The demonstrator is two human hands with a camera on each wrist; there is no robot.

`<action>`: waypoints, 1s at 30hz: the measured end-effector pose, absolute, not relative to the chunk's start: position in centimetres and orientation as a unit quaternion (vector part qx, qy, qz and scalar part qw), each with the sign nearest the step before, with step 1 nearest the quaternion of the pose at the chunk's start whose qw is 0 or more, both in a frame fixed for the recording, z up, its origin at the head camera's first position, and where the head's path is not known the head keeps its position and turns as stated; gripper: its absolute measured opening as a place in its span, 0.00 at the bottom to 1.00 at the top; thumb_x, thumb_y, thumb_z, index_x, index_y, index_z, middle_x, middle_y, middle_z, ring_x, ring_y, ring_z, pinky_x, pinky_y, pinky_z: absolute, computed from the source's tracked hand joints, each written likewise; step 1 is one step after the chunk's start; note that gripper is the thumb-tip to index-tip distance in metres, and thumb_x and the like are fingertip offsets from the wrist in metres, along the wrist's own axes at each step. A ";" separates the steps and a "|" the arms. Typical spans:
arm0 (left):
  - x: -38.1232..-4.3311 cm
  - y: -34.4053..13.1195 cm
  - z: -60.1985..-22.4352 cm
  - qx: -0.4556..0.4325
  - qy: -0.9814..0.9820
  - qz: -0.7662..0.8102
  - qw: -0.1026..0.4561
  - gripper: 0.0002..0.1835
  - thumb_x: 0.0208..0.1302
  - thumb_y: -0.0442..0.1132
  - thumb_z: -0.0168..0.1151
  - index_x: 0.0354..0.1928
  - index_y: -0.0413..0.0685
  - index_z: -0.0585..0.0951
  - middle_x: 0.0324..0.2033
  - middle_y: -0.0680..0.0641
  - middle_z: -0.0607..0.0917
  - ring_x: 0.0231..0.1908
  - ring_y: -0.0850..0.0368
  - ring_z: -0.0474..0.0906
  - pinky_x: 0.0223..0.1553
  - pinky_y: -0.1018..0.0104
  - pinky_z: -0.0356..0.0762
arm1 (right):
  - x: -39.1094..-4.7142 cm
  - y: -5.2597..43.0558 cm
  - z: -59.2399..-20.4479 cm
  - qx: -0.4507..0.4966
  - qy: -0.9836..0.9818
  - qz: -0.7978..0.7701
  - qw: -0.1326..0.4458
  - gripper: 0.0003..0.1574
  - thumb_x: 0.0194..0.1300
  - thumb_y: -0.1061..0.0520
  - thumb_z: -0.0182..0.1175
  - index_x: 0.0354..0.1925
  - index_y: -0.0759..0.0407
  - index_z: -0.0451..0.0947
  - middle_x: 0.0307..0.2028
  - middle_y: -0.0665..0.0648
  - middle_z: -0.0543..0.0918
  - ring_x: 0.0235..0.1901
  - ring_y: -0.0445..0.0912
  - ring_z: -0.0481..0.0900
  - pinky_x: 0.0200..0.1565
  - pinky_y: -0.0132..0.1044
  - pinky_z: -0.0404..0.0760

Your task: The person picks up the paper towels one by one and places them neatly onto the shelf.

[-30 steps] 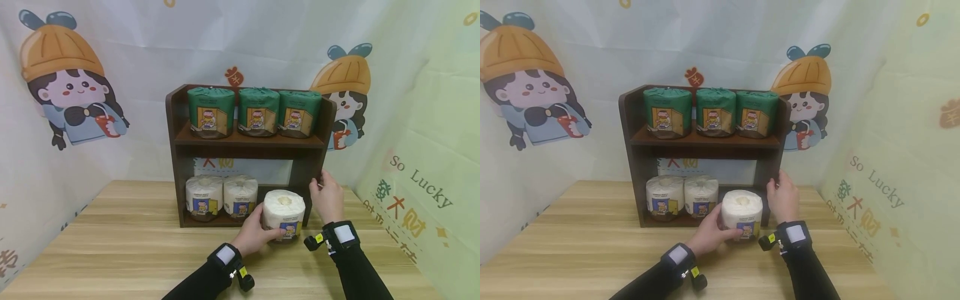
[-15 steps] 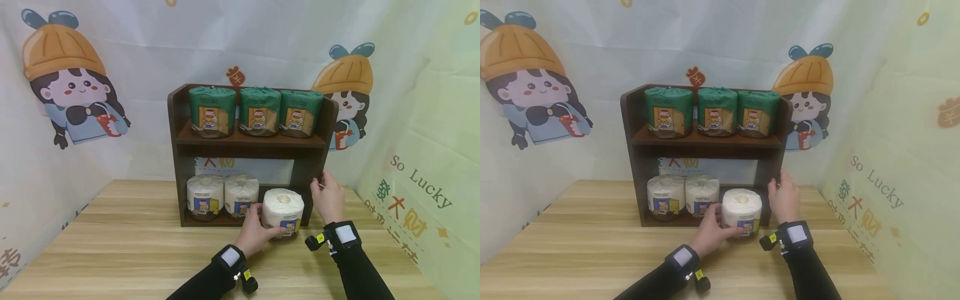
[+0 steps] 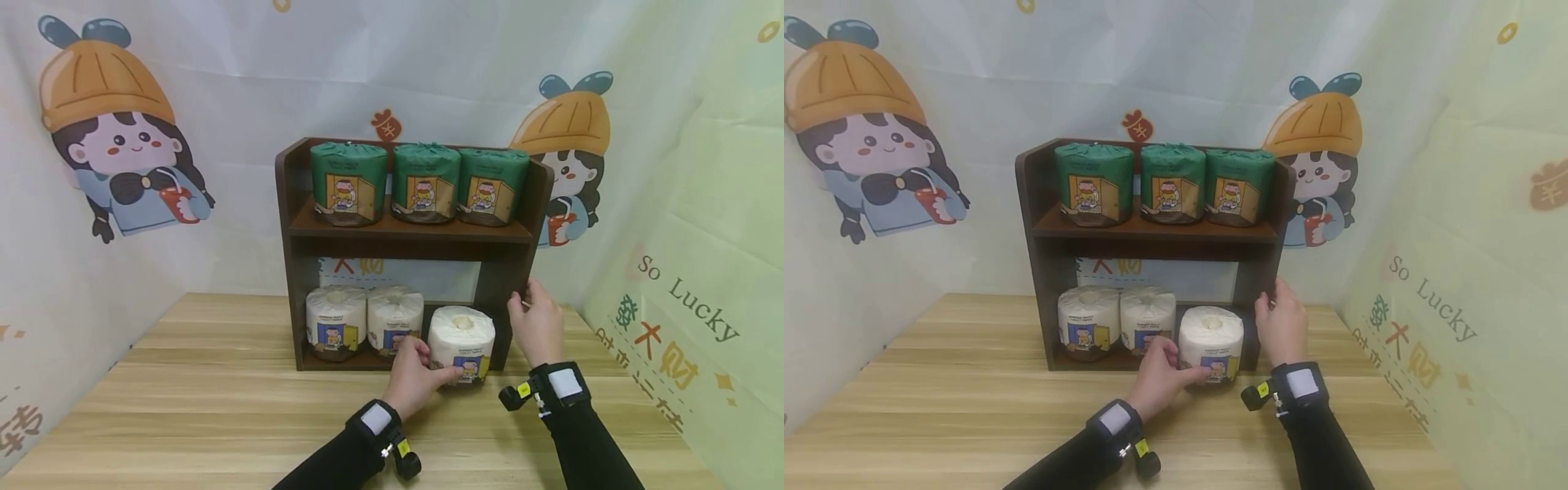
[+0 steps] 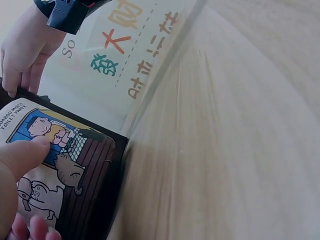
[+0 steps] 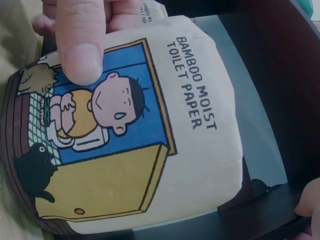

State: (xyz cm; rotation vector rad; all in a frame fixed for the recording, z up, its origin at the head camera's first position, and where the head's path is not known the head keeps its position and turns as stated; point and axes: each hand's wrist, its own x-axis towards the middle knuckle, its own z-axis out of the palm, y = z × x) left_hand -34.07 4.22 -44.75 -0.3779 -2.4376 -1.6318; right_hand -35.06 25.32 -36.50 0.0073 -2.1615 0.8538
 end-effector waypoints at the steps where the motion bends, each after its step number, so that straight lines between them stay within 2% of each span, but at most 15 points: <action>1: -34.0 4.2 -44.8 -0.132 -0.822 -0.547 0.091 0.33 0.45 0.53 0.81 0.39 0.47 0.67 0.33 0.48 0.70 0.33 0.57 0.67 0.30 0.68 0.68 | -35.0 25.3 -36.5 0.003 -0.853 0.337 0.397 0.16 0.72 0.62 0.58 0.55 0.68 0.75 0.47 0.68 0.82 0.47 0.59 0.80 0.43 0.55 0.84; 5: -34.0 4.1 -44.8 -0.160 -0.815 -0.550 0.091 0.25 0.50 0.49 0.79 0.29 0.49 0.69 0.25 0.53 0.71 0.26 0.60 0.68 0.23 0.71 0.65 | -35.0 25.2 -36.4 0.003 -0.854 0.336 0.397 0.16 0.72 0.62 0.58 0.55 0.68 0.75 0.47 0.68 0.82 0.47 0.59 0.80 0.43 0.55 0.84; 9: -33.9 4.2 -44.9 -0.189 -0.792 -0.575 0.075 0.20 0.58 0.46 0.75 0.22 0.49 0.71 0.20 0.55 0.77 0.20 0.61 0.78 0.15 0.74 0.64 | -35.0 25.2 -36.4 0.001 -0.855 0.334 0.396 0.17 0.72 0.61 0.58 0.56 0.67 0.74 0.48 0.68 0.82 0.47 0.59 0.80 0.43 0.55 0.84; 12: -34.0 4.4 -44.9 -0.202 -0.765 -0.610 0.048 0.18 0.62 0.43 0.71 0.22 0.47 0.72 0.19 0.54 0.83 0.19 0.56 0.83 0.15 0.71 0.77 | -35.0 25.2 -36.3 0.001 -0.856 0.333 0.396 0.17 0.72 0.61 0.58 0.56 0.67 0.74 0.48 0.68 0.82 0.47 0.59 0.80 0.43 0.55 0.84; 14: -34.0 4.5 -44.9 -0.207 -0.752 -0.625 0.034 0.16 0.64 0.42 0.70 0.24 0.46 0.74 0.20 0.53 0.85 0.20 0.56 0.84 0.19 0.65 0.84 | -35.0 25.2 -36.3 0.002 -0.855 0.335 0.396 0.16 0.72 0.61 0.58 0.56 0.67 0.75 0.48 0.68 0.82 0.47 0.59 0.80 0.43 0.55 0.84; 17: -34.0 4.5 -45.0 -0.213 -0.742 -0.636 0.018 0.13 0.66 0.41 0.68 0.26 0.45 0.76 0.22 0.52 0.87 0.23 0.56 0.84 0.25 0.58 0.87 | -34.9 25.1 -36.3 0.004 -0.854 0.336 0.397 0.16 0.72 0.62 0.58 0.55 0.67 0.75 0.47 0.68 0.82 0.47 0.59 0.80 0.43 0.55 0.84; 24: -34.0 4.4 -44.9 -0.227 -0.739 -0.635 -0.004 0.06 0.68 0.39 0.65 0.38 0.45 0.79 0.31 0.49 0.88 0.30 0.54 0.84 0.28 0.58 0.87 | -34.9 25.2 -36.3 0.006 -0.853 0.339 0.397 0.16 0.72 0.63 0.58 0.55 0.68 0.75 0.47 0.69 0.82 0.47 0.60 0.80 0.42 0.56 0.84; 30: -34.1 4.4 -45.0 -0.250 -0.725 -0.641 -0.033 0.11 0.69 0.38 0.63 0.49 0.41 0.78 0.39 0.46 0.87 0.37 0.53 0.83 0.32 0.59 0.87 | -35.1 25.4 -36.5 0.016 -0.848 0.324 0.418 0.14 0.70 0.63 0.59 0.51 0.69 0.76 0.44 0.69 0.83 0.44 0.59 0.81 0.40 0.56 0.85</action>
